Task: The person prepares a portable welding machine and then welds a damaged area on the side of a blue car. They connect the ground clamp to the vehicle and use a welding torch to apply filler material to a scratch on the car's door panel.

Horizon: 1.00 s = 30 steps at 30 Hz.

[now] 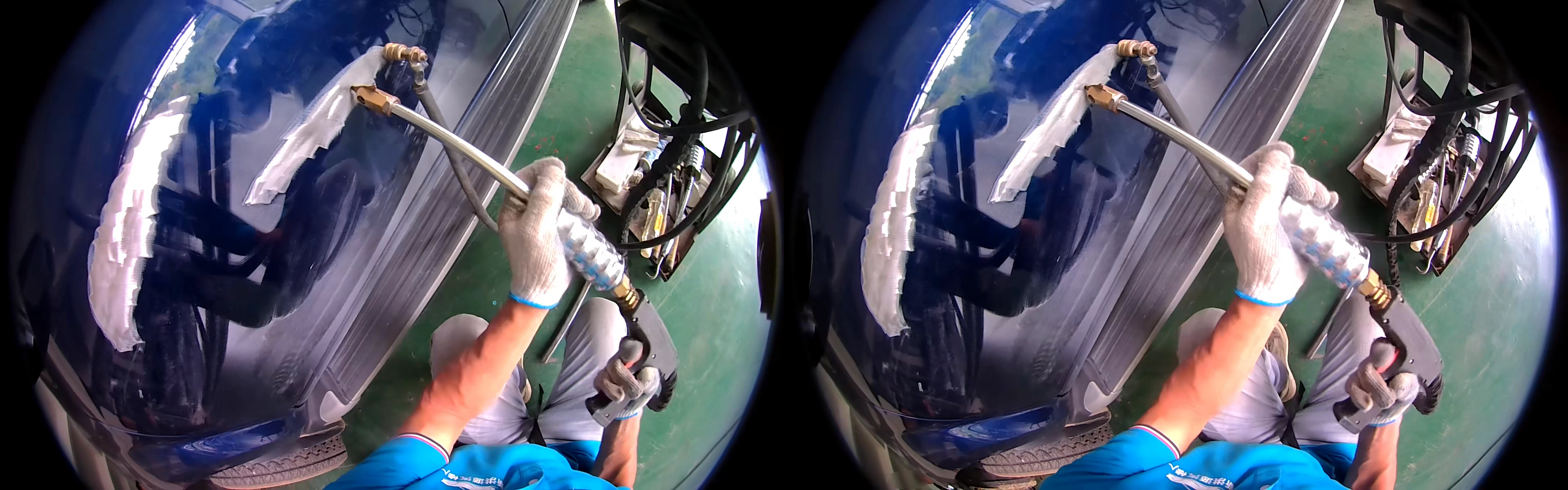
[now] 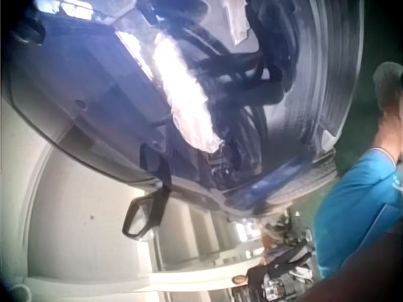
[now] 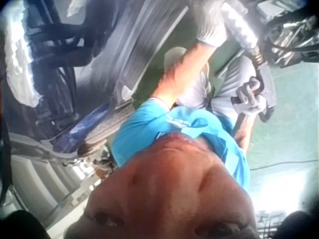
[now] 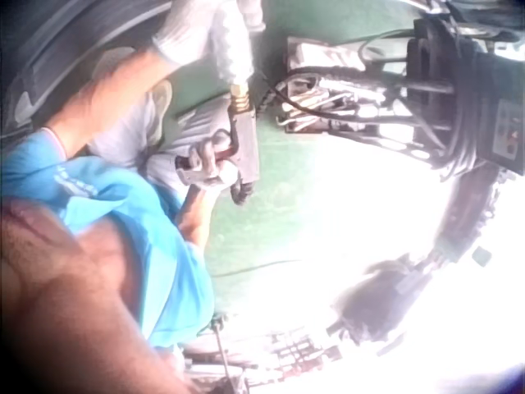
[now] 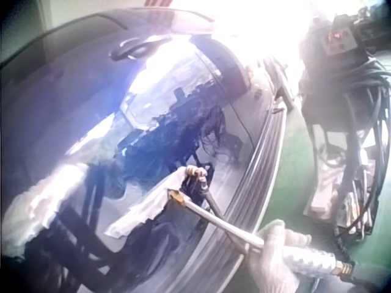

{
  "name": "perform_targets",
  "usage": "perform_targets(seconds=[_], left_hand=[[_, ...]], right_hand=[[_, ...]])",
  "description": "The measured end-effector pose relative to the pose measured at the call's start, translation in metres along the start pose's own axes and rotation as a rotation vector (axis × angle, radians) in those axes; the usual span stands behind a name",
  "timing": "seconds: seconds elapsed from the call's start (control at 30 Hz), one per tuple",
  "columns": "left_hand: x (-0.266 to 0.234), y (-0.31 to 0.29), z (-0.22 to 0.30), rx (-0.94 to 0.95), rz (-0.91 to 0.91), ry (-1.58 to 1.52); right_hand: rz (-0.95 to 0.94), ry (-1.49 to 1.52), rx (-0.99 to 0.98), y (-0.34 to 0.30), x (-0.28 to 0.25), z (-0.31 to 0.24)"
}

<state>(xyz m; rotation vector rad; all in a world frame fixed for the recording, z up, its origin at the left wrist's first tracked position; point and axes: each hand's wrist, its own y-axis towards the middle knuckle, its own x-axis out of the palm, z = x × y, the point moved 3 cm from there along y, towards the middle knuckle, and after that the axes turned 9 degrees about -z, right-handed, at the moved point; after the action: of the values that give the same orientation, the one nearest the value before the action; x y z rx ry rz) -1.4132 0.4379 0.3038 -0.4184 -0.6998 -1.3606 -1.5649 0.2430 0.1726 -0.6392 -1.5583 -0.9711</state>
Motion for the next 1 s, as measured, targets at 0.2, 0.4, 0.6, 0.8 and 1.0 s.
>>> perform_targets(seconds=[0.2, 0.4, 0.6, 0.8, 1.0], left_hand=[[-0.007, 0.001, 0.011, -0.012, 0.015, 0.085], [-0.007, 0.020, 0.040, -0.123, 0.012, -0.312], [0.000, 0.023, 0.045, -0.039, -0.807, -1.116], [0.013, 0.014, 0.053, -0.140, 0.180, -0.172], [0.000, 0.010, 0.030, -0.089, 0.113, -0.092]], right_hand=[[0.006, 0.061, 0.018, -0.001, -0.003, -0.003], [0.019, -0.188, -0.006, -0.003, 0.001, -0.007], [0.056, -1.342, 0.015, -0.002, 0.045, -0.004], [0.087, -0.557, -0.014, -0.012, 0.007, -0.003], [0.003, -0.107, -0.026, -0.013, -0.011, -0.004]])
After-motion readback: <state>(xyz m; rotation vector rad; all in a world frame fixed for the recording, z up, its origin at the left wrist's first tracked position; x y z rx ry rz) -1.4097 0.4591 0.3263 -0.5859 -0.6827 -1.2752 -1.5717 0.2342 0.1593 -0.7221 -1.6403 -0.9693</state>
